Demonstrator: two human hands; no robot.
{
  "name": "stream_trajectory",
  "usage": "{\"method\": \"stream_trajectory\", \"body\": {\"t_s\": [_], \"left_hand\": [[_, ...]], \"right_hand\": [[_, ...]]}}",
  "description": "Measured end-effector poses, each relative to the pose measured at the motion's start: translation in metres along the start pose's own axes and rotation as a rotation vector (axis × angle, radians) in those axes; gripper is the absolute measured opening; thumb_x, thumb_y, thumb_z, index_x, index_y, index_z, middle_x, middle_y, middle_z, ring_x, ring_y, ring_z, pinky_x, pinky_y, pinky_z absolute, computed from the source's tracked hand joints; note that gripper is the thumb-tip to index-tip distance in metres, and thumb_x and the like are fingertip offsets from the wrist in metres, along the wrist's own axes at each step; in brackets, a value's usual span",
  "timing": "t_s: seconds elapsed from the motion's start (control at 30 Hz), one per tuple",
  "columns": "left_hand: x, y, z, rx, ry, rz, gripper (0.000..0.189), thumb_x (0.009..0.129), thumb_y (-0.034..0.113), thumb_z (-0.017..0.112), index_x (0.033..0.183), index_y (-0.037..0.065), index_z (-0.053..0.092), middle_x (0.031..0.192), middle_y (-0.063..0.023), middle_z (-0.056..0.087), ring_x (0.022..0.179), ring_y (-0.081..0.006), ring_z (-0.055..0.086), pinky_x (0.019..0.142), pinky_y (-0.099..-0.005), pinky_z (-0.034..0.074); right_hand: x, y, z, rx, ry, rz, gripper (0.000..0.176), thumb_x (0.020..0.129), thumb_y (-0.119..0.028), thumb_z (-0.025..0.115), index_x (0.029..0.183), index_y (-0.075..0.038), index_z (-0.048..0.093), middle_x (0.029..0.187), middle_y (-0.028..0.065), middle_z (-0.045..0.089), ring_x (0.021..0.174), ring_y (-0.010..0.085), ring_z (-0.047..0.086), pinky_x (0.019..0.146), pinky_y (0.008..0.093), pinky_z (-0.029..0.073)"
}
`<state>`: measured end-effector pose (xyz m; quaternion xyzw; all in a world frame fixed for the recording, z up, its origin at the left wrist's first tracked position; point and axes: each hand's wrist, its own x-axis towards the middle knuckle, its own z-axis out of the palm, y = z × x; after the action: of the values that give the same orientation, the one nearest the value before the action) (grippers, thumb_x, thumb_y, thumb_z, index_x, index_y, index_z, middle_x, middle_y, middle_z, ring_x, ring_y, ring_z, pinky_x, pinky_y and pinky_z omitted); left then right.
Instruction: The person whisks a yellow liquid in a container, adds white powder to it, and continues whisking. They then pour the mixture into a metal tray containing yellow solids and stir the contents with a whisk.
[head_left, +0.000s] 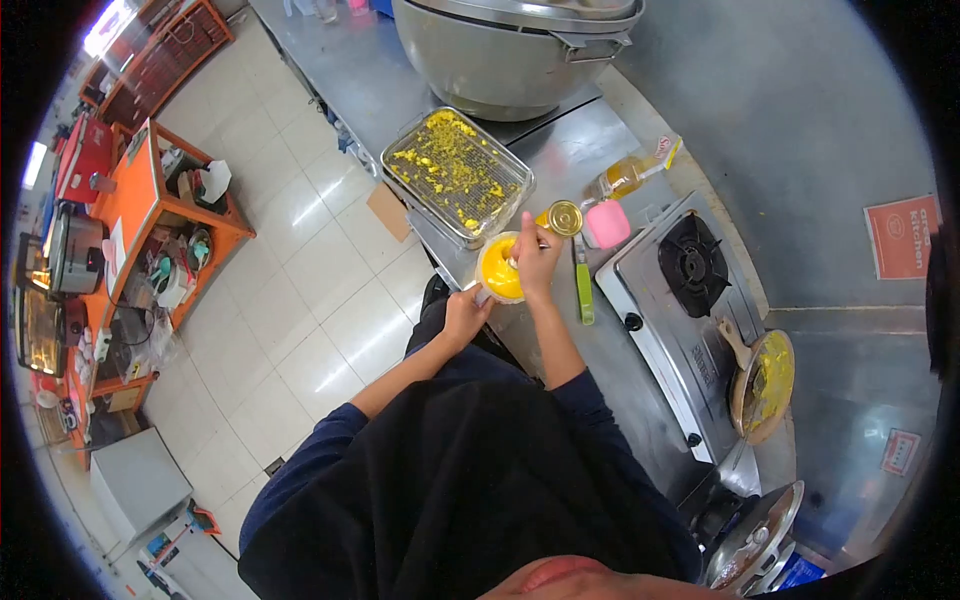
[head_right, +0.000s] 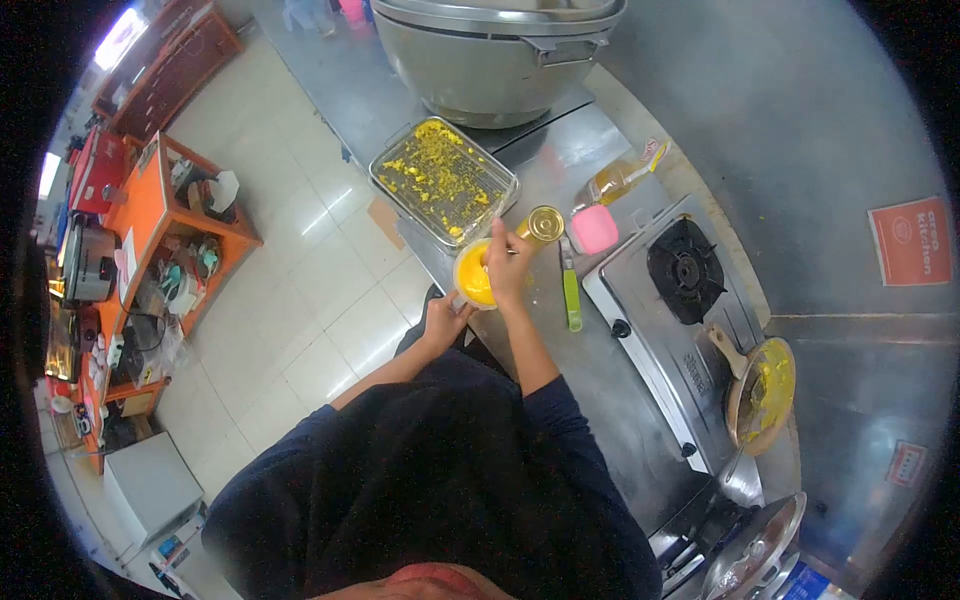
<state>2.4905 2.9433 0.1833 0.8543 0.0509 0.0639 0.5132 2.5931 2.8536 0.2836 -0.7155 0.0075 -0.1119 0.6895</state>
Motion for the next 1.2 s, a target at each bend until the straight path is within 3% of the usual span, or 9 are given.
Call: {"method": "stream_trajectory", "body": {"t_s": [0.2, 0.27, 0.47, 0.6, 0.73, 0.8, 0.93, 1.07, 1.2], "left_hand": [[0.001, 0.000, 0.003, -0.024, 0.072, 0.026, 0.019, 0.073, 0.015, 0.069, 0.087, 0.003, 0.065, 0.064, -0.0212, 0.059, 0.058, -0.0350, 0.060, 0.052, -0.0385, 0.048], [0.002, 0.006, 0.001, -0.008, 0.034, 0.022, 0.019, 0.073, 0.015, 0.069, 0.088, 0.003, 0.065, 0.065, -0.0210, 0.059, 0.059, -0.0348, 0.060, 0.053, -0.0386, 0.049], [-0.001, 0.004, -0.002, 0.011, 0.031, 0.018, 0.022, 0.073, 0.014, 0.070, 0.090, 0.001, 0.064, 0.062, -0.0219, 0.058, 0.056, -0.0336, 0.061, 0.051, -0.0363, 0.047], [0.003, 0.001, 0.001, 0.003, 0.052, 0.073, 0.021, 0.073, 0.015, 0.070, 0.088, 0.003, 0.064, 0.065, -0.0208, 0.059, 0.058, -0.0346, 0.060, 0.053, -0.0379, 0.048], [0.001, 0.003, -0.001, -0.015, 0.072, 0.084, 0.020, 0.072, 0.018, 0.070, 0.087, 0.004, 0.065, 0.067, -0.0192, 0.060, 0.060, -0.0340, 0.060, 0.054, -0.0387, 0.048], [0.006, 0.006, -0.001, -0.002, 0.076, 0.080, 0.021, 0.072, 0.017, 0.070, 0.088, 0.005, 0.065, 0.068, -0.0195, 0.060, 0.061, -0.0339, 0.061, 0.055, -0.0390, 0.049], [-0.001, 0.004, -0.003, -0.012, 0.092, 0.104, 0.020, 0.071, 0.016, 0.071, 0.087, 0.005, 0.065, 0.066, -0.0193, 0.060, 0.060, -0.0339, 0.060, 0.055, -0.0392, 0.049], [0.006, -0.001, 0.002, 0.046, 0.076, 0.093, 0.019, 0.071, 0.017, 0.070, 0.085, 0.005, 0.064, 0.068, -0.0197, 0.060, 0.061, -0.0347, 0.060, 0.055, -0.0396, 0.049], [-0.001, 0.010, -0.007, -0.042, 0.044, 0.048, 0.020, 0.072, 0.020, 0.070, 0.087, 0.007, 0.064, 0.070, -0.0182, 0.061, 0.064, -0.0347, 0.060, 0.056, -0.0406, 0.049]], "right_hand": [[0.010, -0.042, -0.018, 0.379, 0.340, 0.045, 0.052, 0.091, -0.028, 0.056, 0.047, -0.010, 0.036, 0.041, -0.0029, 0.035, 0.036, 0.0060, 0.032, 0.037, 0.0234, 0.021], [0.005, 0.011, -0.013, 0.148, 0.004, 0.163, 0.053, 0.093, -0.030, 0.051, 0.047, -0.010, 0.035, 0.040, -0.0023, 0.034, 0.035, 0.0073, 0.031, 0.037, 0.0237, 0.021], [0.004, -0.012, -0.022, 0.308, 0.304, -0.077, 0.053, 0.092, -0.031, 0.053, 0.047, -0.008, 0.038, 0.042, -0.0010, 0.038, 0.038, 0.0066, 0.034, 0.040, 0.0239, 0.023], [0.011, -0.038, -0.029, 0.036, 0.036, 0.273, 0.054, 0.094, -0.032, 0.050, 0.046, -0.009, 0.038, 0.043, -0.0012, 0.038, 0.038, 0.0075, 0.034, 0.040, 0.0240, 0.024], [0.009, -0.007, -0.019, 0.212, 0.310, -0.111, 0.052, 0.091, -0.031, 0.054, 0.045, -0.012, 0.038, 0.042, -0.0009, 0.038, 0.036, 0.0087, 0.033, 0.038, 0.0240, 0.024], [0.013, -0.019, -0.019, 0.043, -0.032, 0.220, 0.051, 0.091, -0.029, 0.052, 0.045, -0.011, 0.040, 0.041, -0.0002, 0.039, 0.036, 0.0099, 0.034, 0.038, 0.0251, 0.026], [0.022, -0.018, -0.025, 0.309, 0.369, 0.006, 0.053, 0.090, -0.031, 0.055, 0.044, -0.012, 0.040, 0.040, -0.0009, 0.039, 0.036, 0.0091, 0.034, 0.039, 0.0259, 0.027], [0.011, -0.024, -0.025, 0.022, -0.059, 0.215, 0.053, 0.092, -0.026, 0.051, 0.042, -0.011, 0.040, 0.040, 0.0000, 0.040, 0.036, 0.0099, 0.035, 0.039, 0.0258, 0.030], [0.008, -0.008, -0.019, 0.171, 0.368, -0.149, 0.055, 0.092, -0.030, 0.051, 0.042, -0.011, 0.040, 0.040, 0.0000, 0.041, 0.036, 0.0099, 0.036, 0.039, 0.0249, 0.028]]}}
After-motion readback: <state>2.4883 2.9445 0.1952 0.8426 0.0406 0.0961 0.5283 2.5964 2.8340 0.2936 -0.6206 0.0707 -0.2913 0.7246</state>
